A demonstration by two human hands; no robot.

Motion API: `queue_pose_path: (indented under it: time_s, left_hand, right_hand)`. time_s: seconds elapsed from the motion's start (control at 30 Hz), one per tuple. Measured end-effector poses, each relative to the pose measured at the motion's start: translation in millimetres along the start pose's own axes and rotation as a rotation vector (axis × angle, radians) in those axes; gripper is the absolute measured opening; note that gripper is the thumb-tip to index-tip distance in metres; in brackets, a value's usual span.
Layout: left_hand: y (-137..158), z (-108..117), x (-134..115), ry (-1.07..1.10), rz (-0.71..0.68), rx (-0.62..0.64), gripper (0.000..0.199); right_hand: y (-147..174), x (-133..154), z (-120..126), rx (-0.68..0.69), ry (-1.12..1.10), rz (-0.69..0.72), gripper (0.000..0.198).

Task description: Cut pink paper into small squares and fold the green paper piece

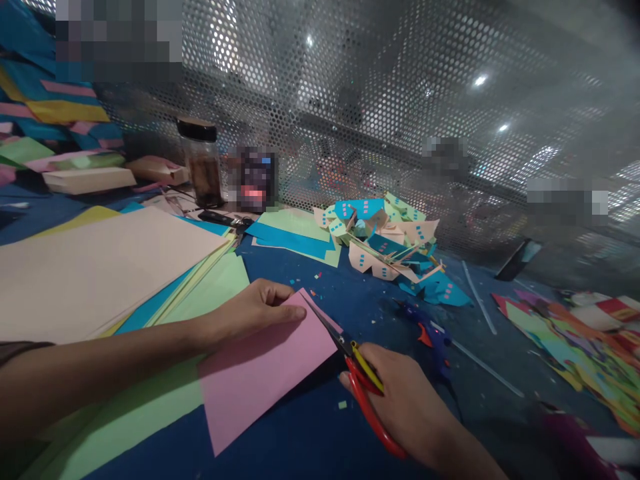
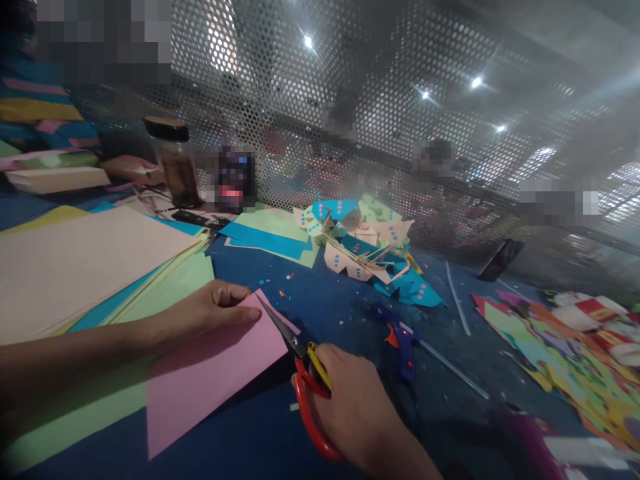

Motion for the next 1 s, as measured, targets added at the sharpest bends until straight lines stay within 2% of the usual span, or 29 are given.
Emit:
queue_pose_path:
  time_s: [0.27,0.47,0.8,1.0]
  left_hand:
    - [2.2,-2.3,-3.3,-0.013,-0.016,-0.050,0.031]
    - [1.9,-1.7,-4.5,-0.043,0.008,-0.007,0.033]
    - [2.3,-3.9,-5.3,-0.092,-0.049,-0.024,0.034]
    - [1.9,-3.9,-1.0,-0.080,-0.028,0.001,0.032]
  right_hand:
    - [-0.7,-3.9,-3.0,0.001,0.019,0.008,0.022]
    - [-1.4,-2.5,-0.6,-0.020,0.016,0.012,0.018]
    - [-1.3,-2.4,-3.3,-0.020,0.010,0.014,0.020]
    - [-2.6,-4.6,-6.1,-0.015,-0.016,0.026,0.020]
Point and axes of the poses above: each hand's wrist, its own y-axis away from the middle knuckle, its own z-axis out of the back of the hand, x = y × z, the point moved 5 cm from there along -y, towards the middle knuckle, and after that the axes turned 5 degrees about -z, right-handed, at the moved point
